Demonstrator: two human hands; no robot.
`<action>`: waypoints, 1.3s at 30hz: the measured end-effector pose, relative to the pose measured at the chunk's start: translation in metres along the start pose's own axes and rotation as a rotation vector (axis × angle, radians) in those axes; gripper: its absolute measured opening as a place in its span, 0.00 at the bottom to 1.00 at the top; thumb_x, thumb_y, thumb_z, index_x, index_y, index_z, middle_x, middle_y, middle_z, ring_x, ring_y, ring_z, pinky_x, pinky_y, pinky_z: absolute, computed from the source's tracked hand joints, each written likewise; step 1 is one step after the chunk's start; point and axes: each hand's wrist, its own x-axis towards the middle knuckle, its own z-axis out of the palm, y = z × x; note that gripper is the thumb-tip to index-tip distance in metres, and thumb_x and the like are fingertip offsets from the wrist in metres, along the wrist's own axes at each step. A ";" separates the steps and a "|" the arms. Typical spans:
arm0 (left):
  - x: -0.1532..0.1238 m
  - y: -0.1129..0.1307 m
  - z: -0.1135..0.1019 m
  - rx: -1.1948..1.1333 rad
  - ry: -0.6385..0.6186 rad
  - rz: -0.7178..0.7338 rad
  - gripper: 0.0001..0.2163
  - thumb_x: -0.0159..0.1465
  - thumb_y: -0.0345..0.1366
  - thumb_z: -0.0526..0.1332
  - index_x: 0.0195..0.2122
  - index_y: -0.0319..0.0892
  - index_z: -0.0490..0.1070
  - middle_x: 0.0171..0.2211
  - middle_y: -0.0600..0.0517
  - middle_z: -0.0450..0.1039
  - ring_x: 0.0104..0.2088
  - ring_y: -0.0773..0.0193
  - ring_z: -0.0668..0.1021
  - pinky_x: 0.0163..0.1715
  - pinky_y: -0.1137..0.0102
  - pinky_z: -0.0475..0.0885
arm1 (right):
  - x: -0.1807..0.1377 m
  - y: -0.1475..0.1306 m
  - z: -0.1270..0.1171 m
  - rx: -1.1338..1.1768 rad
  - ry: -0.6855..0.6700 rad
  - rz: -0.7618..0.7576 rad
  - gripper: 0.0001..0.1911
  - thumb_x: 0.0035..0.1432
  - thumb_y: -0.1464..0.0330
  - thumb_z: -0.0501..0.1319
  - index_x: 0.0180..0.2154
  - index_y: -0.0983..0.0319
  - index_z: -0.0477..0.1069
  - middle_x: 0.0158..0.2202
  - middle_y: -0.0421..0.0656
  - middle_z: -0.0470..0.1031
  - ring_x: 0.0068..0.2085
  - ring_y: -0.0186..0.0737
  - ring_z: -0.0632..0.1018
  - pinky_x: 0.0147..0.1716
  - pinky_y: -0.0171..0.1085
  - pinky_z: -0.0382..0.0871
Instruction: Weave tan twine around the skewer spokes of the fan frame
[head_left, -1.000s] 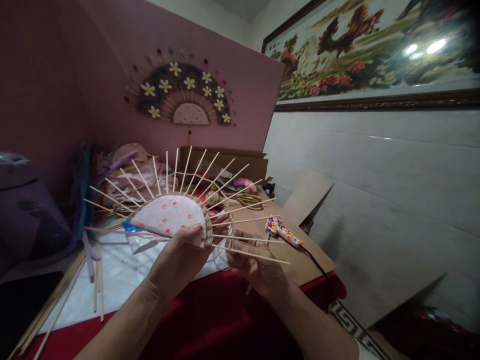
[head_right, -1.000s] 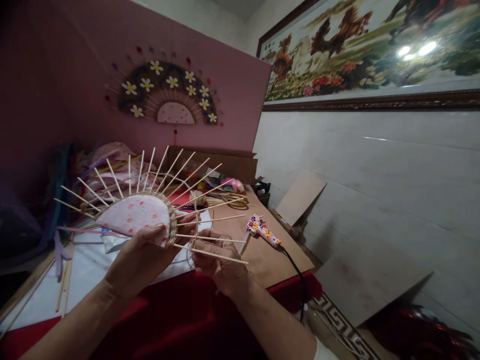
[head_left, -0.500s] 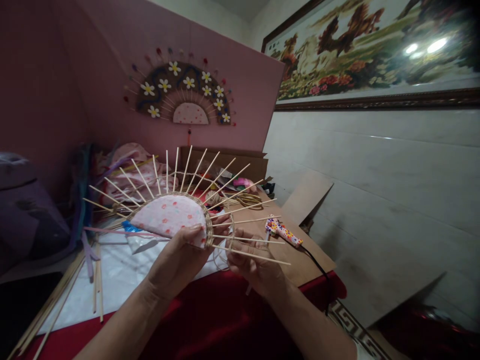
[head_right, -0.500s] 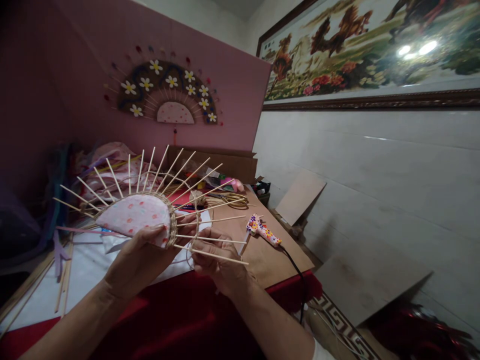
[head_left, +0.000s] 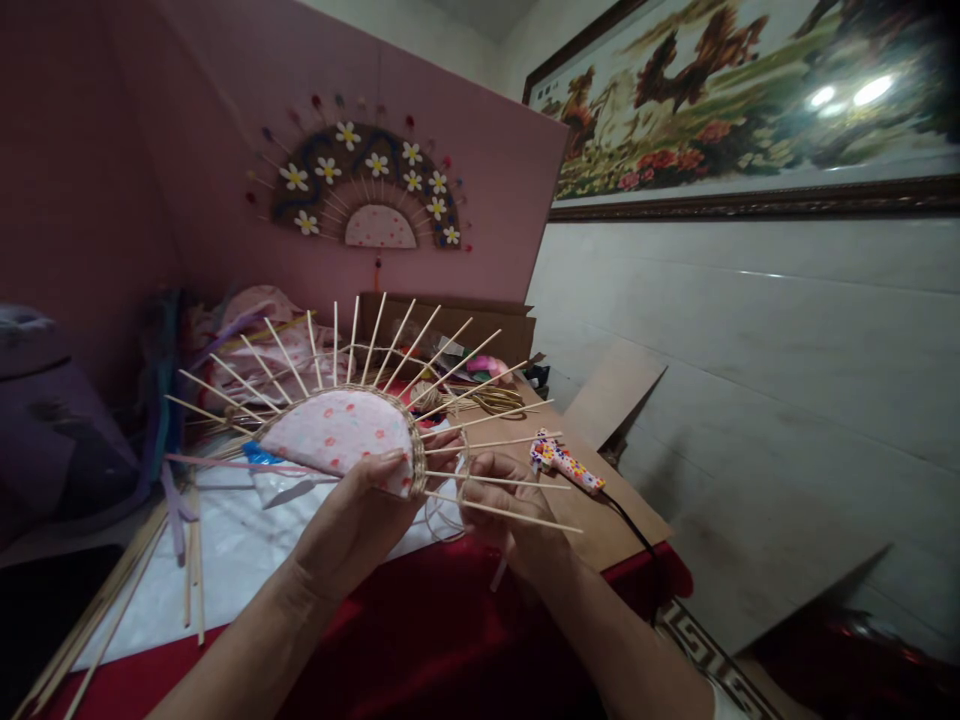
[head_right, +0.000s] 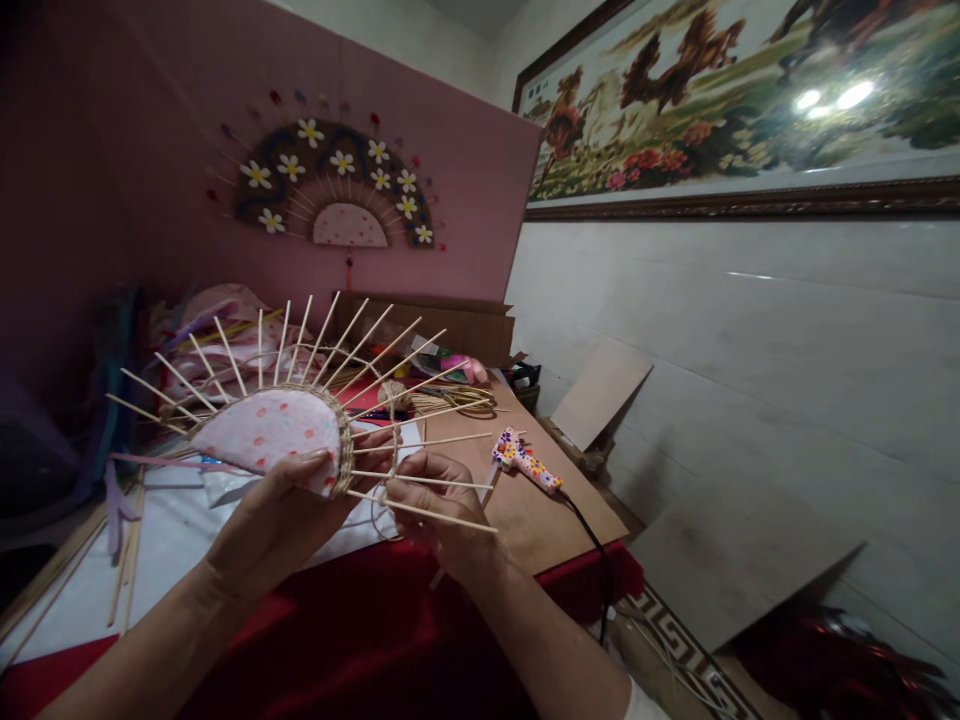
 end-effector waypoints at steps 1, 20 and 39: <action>0.000 0.000 0.000 0.002 0.004 0.000 0.15 0.60 0.29 0.51 0.42 0.41 0.74 0.43 0.50 0.76 0.48 0.57 0.72 0.53 0.61 0.58 | 0.000 0.000 0.000 0.004 0.001 -0.001 0.11 0.45 0.68 0.68 0.25 0.62 0.66 0.17 0.33 0.63 0.18 0.26 0.63 0.18 0.28 0.54; 0.001 0.000 0.000 0.045 0.016 -0.002 0.13 0.58 0.29 0.53 0.40 0.42 0.75 0.42 0.49 0.76 0.47 0.56 0.73 0.52 0.60 0.60 | 0.003 -0.030 -0.030 -0.023 -0.120 0.249 0.12 0.50 0.67 0.61 0.37 0.66 0.75 0.32 0.46 0.76 0.29 0.34 0.73 0.27 0.31 0.66; 0.000 -0.002 -0.002 0.082 -0.026 -0.046 0.16 0.60 0.27 0.49 0.44 0.41 0.73 0.40 0.49 0.77 0.46 0.59 0.72 0.53 0.63 0.56 | 0.017 -0.059 -0.031 -0.301 -0.374 0.520 0.11 0.52 0.70 0.63 0.40 0.64 0.73 0.35 0.42 0.75 0.34 0.31 0.75 0.36 0.31 0.66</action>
